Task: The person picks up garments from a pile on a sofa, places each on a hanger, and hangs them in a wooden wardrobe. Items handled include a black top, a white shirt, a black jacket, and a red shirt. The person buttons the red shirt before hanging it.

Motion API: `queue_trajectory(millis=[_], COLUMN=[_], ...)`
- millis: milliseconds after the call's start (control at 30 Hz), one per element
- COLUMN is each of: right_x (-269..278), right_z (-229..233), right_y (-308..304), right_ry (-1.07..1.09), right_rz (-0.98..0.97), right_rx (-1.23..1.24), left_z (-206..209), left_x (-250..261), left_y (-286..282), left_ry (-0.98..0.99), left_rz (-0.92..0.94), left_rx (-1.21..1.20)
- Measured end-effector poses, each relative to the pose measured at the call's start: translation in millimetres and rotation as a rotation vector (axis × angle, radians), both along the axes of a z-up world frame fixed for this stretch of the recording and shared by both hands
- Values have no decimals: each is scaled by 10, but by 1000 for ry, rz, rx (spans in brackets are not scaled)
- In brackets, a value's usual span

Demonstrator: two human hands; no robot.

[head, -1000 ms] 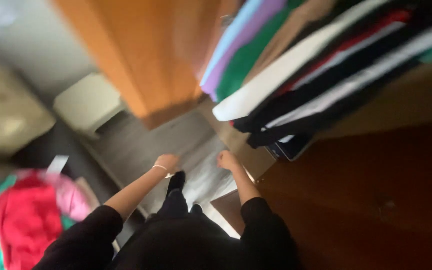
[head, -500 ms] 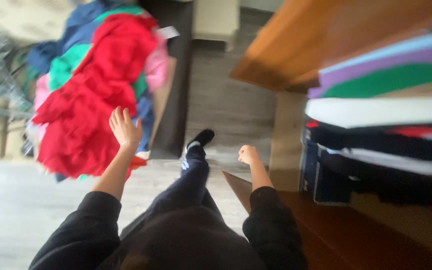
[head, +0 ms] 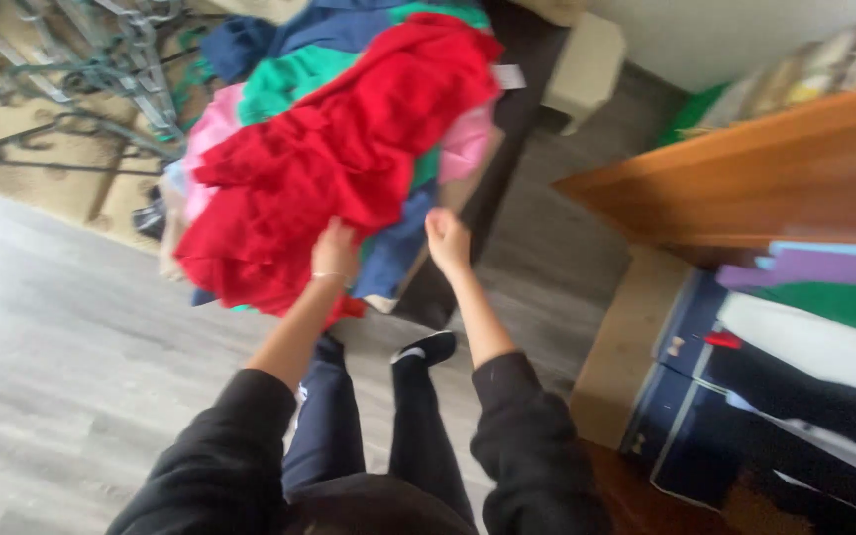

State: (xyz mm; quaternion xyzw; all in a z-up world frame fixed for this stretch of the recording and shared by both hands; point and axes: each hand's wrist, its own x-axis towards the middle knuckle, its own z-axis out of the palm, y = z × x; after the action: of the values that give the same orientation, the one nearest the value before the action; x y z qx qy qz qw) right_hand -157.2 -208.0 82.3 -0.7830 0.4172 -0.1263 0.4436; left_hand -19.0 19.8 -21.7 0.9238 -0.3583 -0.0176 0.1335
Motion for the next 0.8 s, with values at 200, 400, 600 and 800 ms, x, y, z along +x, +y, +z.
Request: queue_trajectory(millis=[200,400,600,800], right_x=[1314,1899,1700,1463], right_z=[-847,1251,1184,817], right_y=[234,1698,2718,1997], right_ry=[64,5,92,-15], right_rz=[-383,248,730,253], right_rx=[-173,-201,-2,-202], left_z=[229,2001,1418,38], left_x=[-37,1396,2043,2667], left_y=[222,165,718,1983], left_ry=[140,1106,737,675], left_rz=[-206,480,81,474], left_rx=[-56,-291,112,401])
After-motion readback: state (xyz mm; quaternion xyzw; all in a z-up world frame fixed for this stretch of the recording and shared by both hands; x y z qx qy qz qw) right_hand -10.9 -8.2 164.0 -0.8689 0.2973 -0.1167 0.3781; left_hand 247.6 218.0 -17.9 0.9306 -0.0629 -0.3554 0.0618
